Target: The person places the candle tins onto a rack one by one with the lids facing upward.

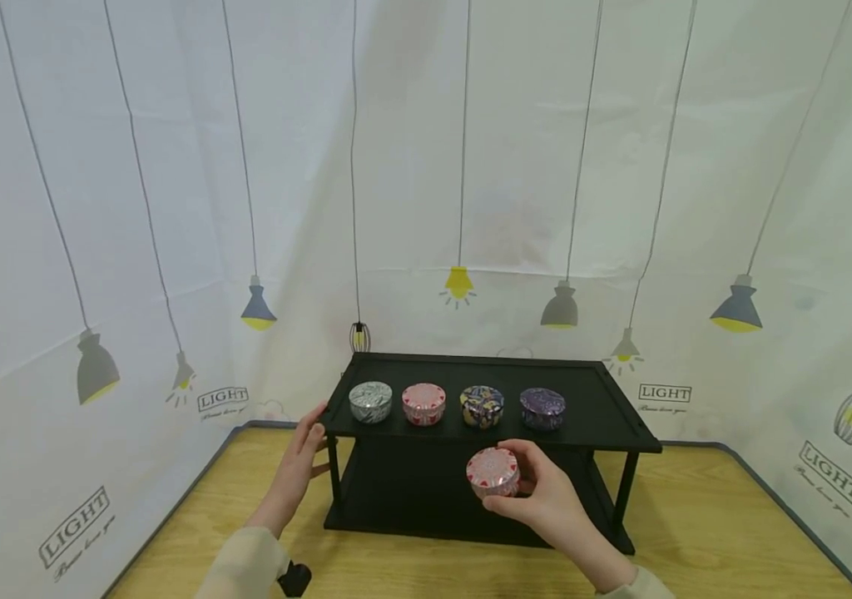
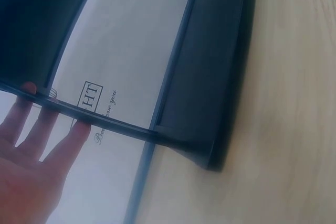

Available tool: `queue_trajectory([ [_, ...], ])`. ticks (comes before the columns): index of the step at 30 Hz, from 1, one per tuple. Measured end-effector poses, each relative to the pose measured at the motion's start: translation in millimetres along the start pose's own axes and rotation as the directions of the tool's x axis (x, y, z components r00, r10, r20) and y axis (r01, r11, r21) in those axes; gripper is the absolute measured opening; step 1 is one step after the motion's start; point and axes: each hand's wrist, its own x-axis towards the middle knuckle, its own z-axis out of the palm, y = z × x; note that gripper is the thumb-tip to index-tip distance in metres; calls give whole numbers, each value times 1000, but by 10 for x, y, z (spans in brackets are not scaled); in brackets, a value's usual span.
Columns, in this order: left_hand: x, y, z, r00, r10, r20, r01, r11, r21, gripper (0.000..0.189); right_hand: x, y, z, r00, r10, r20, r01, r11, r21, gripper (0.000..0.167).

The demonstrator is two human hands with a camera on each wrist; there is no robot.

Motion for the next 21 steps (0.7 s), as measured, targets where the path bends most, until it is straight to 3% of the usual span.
queue_trajectory([
  [7,12,-9,-6,1000,-2,9,3,1000,-21,52,13,-4,-8,1000,17,5,-17,1000,20,69],
  [14,-106,264,15,999,-13,40,14,999,-35,53,13,3,-27,1000,22,-9,-21,999,28,68],
  [21,16,-2,-13,1000,-17,26,18,999,-29,52,-2,-2,-46,999,34,-31,-33,999,35,68],
])
